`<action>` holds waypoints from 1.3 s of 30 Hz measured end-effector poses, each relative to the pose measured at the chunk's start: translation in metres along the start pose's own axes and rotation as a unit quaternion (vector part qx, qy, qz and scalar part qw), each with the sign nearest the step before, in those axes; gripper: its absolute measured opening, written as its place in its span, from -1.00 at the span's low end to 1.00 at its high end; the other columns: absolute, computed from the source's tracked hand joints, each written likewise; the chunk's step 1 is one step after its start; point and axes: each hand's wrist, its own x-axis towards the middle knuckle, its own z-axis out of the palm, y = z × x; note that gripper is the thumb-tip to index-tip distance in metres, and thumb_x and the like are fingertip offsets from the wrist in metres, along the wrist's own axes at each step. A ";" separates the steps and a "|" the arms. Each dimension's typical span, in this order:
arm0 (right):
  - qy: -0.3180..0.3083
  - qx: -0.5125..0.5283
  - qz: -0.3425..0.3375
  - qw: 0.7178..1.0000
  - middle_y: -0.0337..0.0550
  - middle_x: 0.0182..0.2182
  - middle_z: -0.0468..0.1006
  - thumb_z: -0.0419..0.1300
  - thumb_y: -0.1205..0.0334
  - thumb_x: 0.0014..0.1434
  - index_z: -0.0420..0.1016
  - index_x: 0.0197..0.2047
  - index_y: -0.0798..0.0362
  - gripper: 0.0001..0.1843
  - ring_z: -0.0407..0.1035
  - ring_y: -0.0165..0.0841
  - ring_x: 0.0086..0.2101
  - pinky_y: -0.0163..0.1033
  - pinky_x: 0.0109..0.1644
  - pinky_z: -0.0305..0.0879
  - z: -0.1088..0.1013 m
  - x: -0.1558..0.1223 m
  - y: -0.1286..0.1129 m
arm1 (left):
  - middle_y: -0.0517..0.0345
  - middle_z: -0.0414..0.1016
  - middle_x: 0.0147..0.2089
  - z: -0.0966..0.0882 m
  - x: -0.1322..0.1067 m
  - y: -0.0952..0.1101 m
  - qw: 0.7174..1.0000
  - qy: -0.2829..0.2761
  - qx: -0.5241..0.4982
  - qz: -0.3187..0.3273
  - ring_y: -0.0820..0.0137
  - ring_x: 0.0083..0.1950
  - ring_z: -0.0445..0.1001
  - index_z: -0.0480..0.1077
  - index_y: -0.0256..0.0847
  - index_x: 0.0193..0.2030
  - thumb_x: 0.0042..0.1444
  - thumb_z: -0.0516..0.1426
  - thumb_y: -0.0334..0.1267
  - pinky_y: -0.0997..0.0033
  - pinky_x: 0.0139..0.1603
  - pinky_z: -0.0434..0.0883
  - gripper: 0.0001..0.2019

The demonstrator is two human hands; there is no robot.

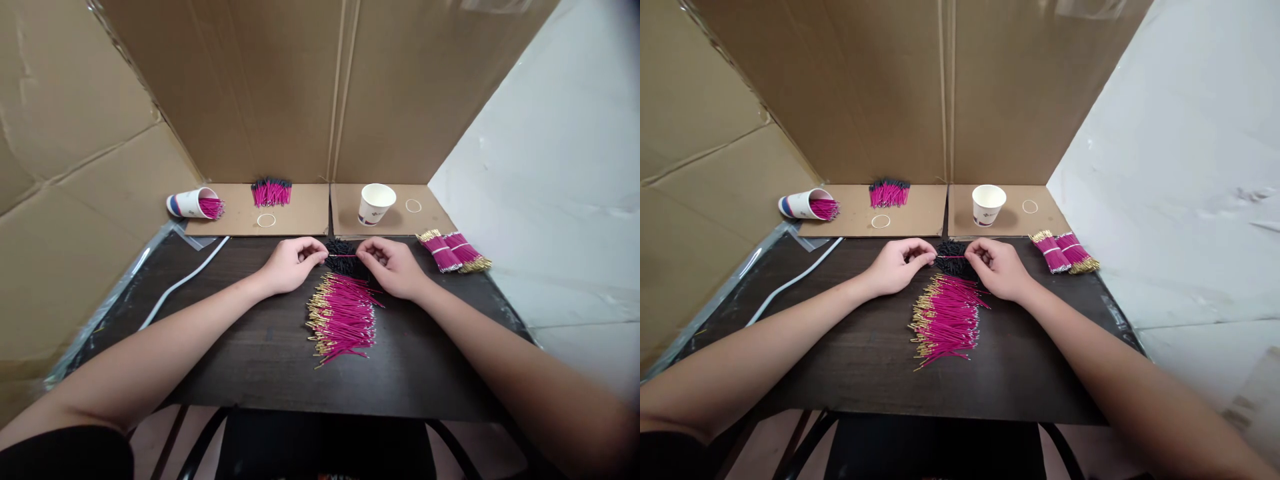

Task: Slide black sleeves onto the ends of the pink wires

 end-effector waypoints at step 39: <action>0.037 -0.085 -0.120 0.988 -0.12 -0.33 0.64 0.24 0.11 0.57 0.62 -0.10 0.01 -0.79 0.39 -0.30 -0.41 -0.17 -0.27 0.37 0.007 -0.005 -0.012 | 0.05 0.74 -0.25 0.000 0.000 0.001 1.000 -0.014 -0.019 0.002 0.37 -0.31 0.50 0.71 -0.24 -0.13 0.36 0.32 -0.11 0.34 -0.24 0.37 -0.77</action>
